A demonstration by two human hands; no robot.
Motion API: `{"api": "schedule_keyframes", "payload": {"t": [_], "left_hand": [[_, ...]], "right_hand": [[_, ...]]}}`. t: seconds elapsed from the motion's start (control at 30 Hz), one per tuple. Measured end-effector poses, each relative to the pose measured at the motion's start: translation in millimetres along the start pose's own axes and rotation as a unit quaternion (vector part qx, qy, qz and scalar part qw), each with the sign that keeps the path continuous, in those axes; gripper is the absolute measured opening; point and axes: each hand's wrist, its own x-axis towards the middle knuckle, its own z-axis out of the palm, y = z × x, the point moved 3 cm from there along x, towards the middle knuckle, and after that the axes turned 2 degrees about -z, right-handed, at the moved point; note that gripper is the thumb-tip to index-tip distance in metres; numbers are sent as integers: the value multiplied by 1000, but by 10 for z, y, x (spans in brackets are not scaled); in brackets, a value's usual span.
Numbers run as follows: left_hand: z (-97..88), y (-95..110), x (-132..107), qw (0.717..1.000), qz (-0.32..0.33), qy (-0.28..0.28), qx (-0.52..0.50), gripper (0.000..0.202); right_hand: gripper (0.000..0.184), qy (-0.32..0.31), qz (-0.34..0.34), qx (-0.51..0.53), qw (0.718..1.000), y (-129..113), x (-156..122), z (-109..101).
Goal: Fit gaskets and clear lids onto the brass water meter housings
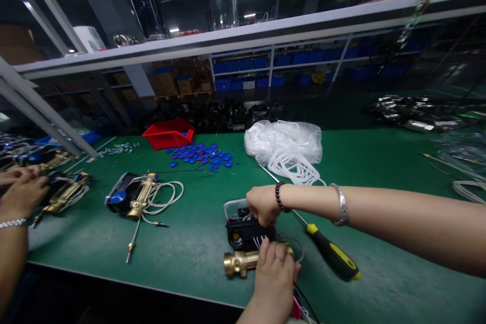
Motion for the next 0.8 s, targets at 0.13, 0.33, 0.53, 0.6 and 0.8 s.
{"api": "schedule_keyframes", "payload": {"t": [0.13,0.33,0.53,0.6,0.8], "left_hand": [[10,3,-8,1000,0,-6,3,13],[-5,19,11,1000,-8,-8,-6,10],[21,24,9,1000,-4,10,0,16],[16,24,13,1000,-2,11,0,18],[-28,25,37,1000,-7,13,-7,19]], "right_hand": [[10,69,38,-19,997,15,-12,87],[9,85,-3,67,994,205,-171,154],[12,57,-5,133,989,195,-160,134],[17,35,4,154,987,199,-104,146],[9,-21,12,203,979,260,-32,147]]}}
